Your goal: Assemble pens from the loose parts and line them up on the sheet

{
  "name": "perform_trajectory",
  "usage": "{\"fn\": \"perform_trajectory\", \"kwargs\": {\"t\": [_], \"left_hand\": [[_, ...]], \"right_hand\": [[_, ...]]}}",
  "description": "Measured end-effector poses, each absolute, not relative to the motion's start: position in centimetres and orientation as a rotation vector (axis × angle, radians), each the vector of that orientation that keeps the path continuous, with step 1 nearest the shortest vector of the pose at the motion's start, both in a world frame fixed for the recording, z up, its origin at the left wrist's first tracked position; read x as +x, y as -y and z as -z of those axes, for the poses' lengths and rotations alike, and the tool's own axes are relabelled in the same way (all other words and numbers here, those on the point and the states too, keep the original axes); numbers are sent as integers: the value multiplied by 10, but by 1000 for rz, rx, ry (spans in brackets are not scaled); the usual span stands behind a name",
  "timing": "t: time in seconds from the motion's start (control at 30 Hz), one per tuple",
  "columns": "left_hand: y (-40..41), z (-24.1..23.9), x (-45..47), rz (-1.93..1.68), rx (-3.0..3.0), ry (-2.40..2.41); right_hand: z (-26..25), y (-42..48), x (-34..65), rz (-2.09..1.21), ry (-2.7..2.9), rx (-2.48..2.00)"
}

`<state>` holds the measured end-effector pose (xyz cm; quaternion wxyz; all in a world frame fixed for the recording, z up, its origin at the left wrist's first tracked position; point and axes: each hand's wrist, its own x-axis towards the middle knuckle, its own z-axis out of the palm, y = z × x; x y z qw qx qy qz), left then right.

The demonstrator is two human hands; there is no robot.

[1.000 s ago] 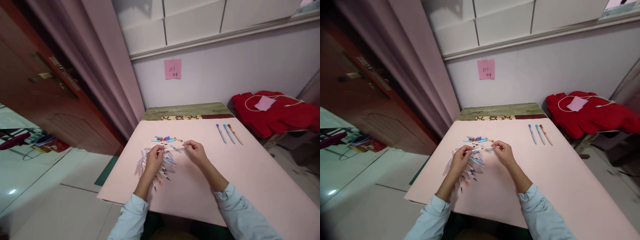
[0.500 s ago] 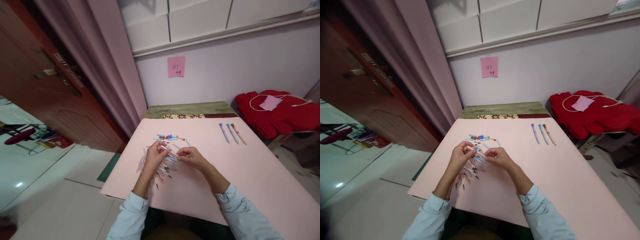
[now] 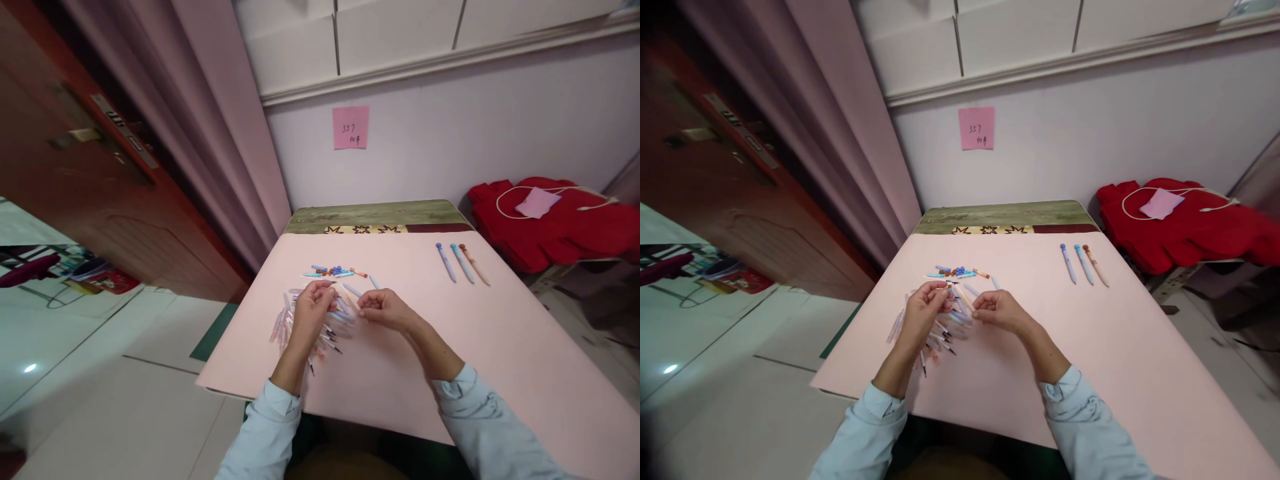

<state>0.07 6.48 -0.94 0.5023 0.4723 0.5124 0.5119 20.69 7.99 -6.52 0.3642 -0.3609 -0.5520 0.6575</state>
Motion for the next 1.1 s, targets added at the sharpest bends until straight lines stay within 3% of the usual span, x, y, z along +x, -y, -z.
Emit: {"fn": "perform_trajectory", "kwargs": {"t": [0.2,0.37,0.57,0.73,0.9,1.1], "left_hand": [[-63,13,-3,-1188,1184,-1327],[-65,21,-6,-1107,1352,-1346],[-100,24,3,-956,1953,-1490],[-144,26,33,-693,2487,-1417],[-171,45,61,-325,2743,-1320],[-183,59,65,-263,2775,-1297]], "right_hand": [[64,-84,239,-1633,1687,-1273],[60,-82,240,-1339,1924,-1478],[45,-81,240,-998,1981,-1512],[47,-87,245,-576,1777,-1787],[60,-91,234,-488,1796,-1962],[63,-91,226,-434,1838,-1962]]}}
